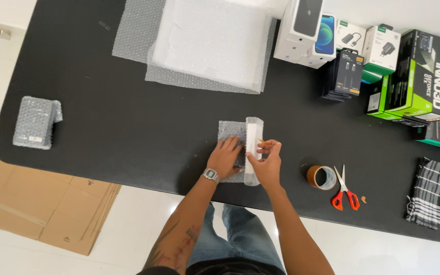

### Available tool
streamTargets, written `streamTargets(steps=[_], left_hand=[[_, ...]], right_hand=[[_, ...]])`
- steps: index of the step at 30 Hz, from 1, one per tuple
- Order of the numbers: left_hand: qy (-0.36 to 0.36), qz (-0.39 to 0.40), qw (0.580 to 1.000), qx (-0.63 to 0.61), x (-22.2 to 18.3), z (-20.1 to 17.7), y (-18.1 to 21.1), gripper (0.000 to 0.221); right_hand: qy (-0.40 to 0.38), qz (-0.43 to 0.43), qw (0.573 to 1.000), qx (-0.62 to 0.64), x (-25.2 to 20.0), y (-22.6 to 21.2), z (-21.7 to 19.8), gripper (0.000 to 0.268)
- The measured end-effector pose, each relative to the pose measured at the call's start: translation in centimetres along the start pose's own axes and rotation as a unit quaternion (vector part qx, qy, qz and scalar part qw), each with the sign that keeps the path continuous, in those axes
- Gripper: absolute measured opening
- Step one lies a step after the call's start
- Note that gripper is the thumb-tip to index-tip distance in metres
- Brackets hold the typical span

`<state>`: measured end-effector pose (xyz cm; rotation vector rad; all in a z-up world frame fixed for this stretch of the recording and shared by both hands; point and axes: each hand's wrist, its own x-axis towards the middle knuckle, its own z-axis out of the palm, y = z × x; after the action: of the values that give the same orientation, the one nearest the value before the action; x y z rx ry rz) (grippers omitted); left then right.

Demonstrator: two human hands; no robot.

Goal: The person wraps a smartphone box in bubble wrap and secures it with multiple pieces of brown packing tape. They repeatedly cut tape with scissors and apply it to seal the bubble wrap around the box.

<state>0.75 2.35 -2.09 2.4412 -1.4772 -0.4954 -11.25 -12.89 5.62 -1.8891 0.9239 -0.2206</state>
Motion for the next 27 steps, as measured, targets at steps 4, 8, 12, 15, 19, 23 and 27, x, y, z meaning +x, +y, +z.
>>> streamTargets(steps=[4,8,12,15,19,23,27], left_hand=[[0.054,-0.104,0.985,-0.126,-2.9,-0.1,-1.1,0.075],[0.188,-0.267,0.877,-0.352,-3.4,0.9,-0.9,0.045],[0.133,-0.330,0.810,-0.466,-2.5,1.6,-0.9,0.067],[0.113,-0.356,0.795,-0.478,-1.0,4.7,-3.0,0.060],[0.143,-0.354,0.794,-0.474,-0.3,5.4,-2.9,0.035],[0.204,-0.334,0.784,-0.482,-0.6,3.9,-1.6,0.016],[0.200,-0.309,0.787,-0.495,-0.3,4.5,-1.5,0.020]], right_hand=[[0.004,-0.007,1.000,-0.008,-0.1,1.0,2.6,0.084],[-0.013,-0.044,0.998,-0.034,-0.7,1.1,4.1,0.087],[-0.019,-0.068,0.997,-0.040,-1.2,1.1,4.8,0.065],[-0.026,-0.077,0.996,-0.039,-0.4,2.4,4.7,0.058],[-0.033,-0.106,0.993,-0.039,0.1,3.6,4.3,0.068],[0.018,-0.117,0.984,-0.134,0.2,5.1,4.0,0.072],[0.026,-0.091,0.985,-0.145,-0.1,5.4,3.6,0.080]])
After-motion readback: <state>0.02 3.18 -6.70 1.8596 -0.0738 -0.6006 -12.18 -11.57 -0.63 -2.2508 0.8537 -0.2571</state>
